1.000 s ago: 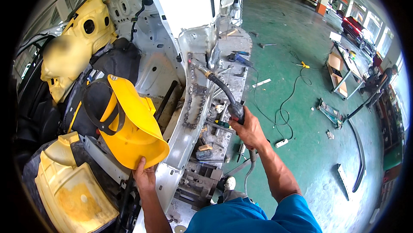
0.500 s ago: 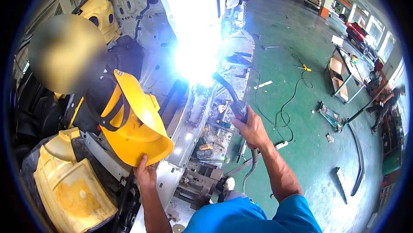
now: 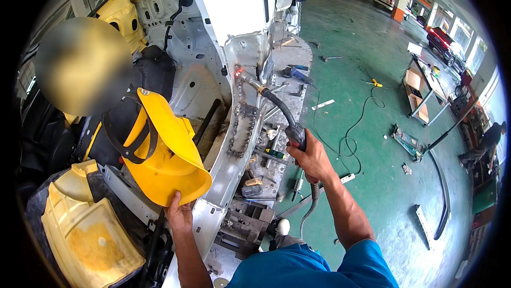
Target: The person welds a section of a car's inner frame using a welding torch. They repeatedly lift and lower a yellow welding mask to protect their eyes while applying the torch to the metal seam.
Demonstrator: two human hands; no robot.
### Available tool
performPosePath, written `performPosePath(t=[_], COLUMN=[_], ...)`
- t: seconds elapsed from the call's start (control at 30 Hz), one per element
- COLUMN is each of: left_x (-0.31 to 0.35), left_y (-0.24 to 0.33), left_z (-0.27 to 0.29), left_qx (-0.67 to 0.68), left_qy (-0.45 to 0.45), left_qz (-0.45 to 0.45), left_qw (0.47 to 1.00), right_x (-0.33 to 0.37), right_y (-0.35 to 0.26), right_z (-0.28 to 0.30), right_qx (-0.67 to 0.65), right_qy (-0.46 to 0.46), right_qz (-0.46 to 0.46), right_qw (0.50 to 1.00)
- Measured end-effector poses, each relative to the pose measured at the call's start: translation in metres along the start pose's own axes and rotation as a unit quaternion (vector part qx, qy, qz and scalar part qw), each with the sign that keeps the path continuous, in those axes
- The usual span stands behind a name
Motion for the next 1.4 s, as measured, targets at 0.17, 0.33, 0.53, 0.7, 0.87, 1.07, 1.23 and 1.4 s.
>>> performPosePath(t=[0.17,0.33,0.53,0.7,0.87,1.07,1.23,1.4], left_x=[0.0,-0.001,-0.001,0.002,0.001,-0.001,0.002,0.0], left_y=[0.0,-0.002,0.002,0.001,0.001,-0.001,0.001,-0.001], left_z=[0.001,0.005,0.004,0.001,0.001,0.003,-0.003,0.002], left_qx=[-0.004,-0.003,0.005,-0.01,-0.004,0.009,0.003,0.001], left_qy=[0.0,0.007,-0.014,0.027,0.001,0.002,0.004,0.002], left_qz=[-0.003,-0.003,0.0,0.018,0.011,-0.001,-0.003,-0.008], left_qw=[1.0,1.0,1.0,0.999,1.0,1.0,1.0,1.0], right_x=[-0.002,-0.002,-0.005,-0.003,0.0,0.0,0.0,-0.001], right_y=[-0.002,-0.003,0.005,0.0,0.002,-0.001,-0.007,-0.007], right_z=[0.0,-0.001,-0.001,-0.001,-0.004,-0.001,-0.001,-0.002], right_qx=[-0.004,0.001,0.037,0.02,-0.006,-0.014,0.023,0.035], right_qy=[-0.006,-0.005,0.005,-0.004,0.015,0.005,0.002,0.004], right_qz=[-0.003,0.001,0.045,0.02,0.048,0.024,0.021,0.032], right_qw=[1.0,1.0,0.998,1.0,0.999,1.0,1.0,0.999])
Point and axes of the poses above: each hand's wrist, its own x-axis away from the middle knuckle, its own z-axis out of the back of the hand, y = z × x, the point moved 2 cm from there along -x, towards the middle knuckle, and after that the axes turned 6 degrees about z, right-handed, at the moved point
